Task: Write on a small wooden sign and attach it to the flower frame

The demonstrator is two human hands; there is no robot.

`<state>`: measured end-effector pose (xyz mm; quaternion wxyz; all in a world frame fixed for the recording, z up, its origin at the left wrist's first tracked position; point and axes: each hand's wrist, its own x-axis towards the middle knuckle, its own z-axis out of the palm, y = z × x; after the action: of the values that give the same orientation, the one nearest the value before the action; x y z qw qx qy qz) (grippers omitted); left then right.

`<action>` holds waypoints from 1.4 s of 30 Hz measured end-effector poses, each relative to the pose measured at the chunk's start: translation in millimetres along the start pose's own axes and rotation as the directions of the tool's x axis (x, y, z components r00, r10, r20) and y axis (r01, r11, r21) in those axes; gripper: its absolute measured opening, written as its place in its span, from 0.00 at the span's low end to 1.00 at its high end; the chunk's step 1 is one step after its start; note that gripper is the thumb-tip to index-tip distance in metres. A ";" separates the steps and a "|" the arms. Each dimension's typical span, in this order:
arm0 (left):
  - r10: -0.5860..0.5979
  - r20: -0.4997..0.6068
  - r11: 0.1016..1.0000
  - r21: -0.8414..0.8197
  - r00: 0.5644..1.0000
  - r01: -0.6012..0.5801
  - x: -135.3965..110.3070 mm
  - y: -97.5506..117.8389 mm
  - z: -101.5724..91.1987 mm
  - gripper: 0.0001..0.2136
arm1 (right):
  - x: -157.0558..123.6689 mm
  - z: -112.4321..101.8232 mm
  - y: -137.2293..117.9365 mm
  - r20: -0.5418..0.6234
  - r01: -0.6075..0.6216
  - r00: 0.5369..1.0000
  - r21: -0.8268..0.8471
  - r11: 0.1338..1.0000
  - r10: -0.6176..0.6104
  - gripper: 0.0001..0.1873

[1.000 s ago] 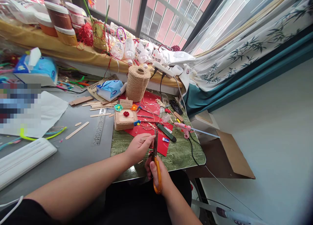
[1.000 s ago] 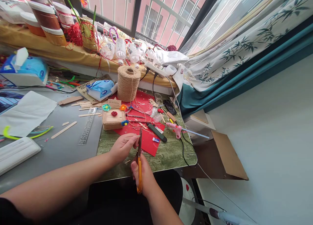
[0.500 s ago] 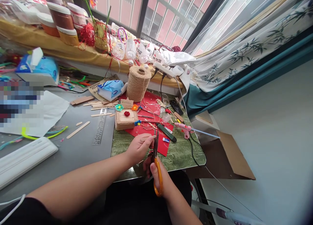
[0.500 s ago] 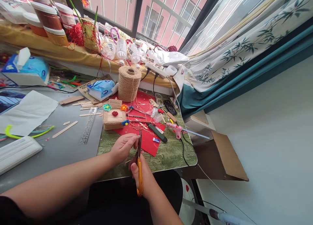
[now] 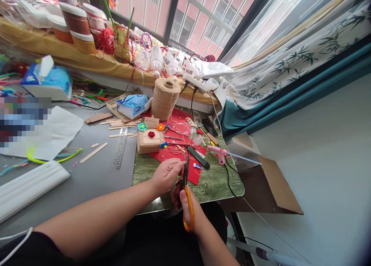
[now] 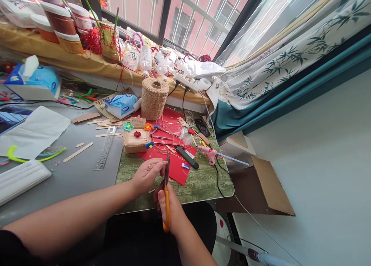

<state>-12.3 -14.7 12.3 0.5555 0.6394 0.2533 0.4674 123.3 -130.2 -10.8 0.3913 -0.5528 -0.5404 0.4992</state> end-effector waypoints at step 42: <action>0.016 -0.025 0.999 0.031 1.000 -0.015 0.8 -1.2 -0.8 0.22 | 2.2 -12.6 -13.7 0.126 0.054 0.991 -0.103 0.993 -0.041 0.23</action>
<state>-12.4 -13.4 11.4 0.5387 0.6440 0.2626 0.4755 132.5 -125.2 4.7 0.3388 -0.5280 -0.6024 0.4935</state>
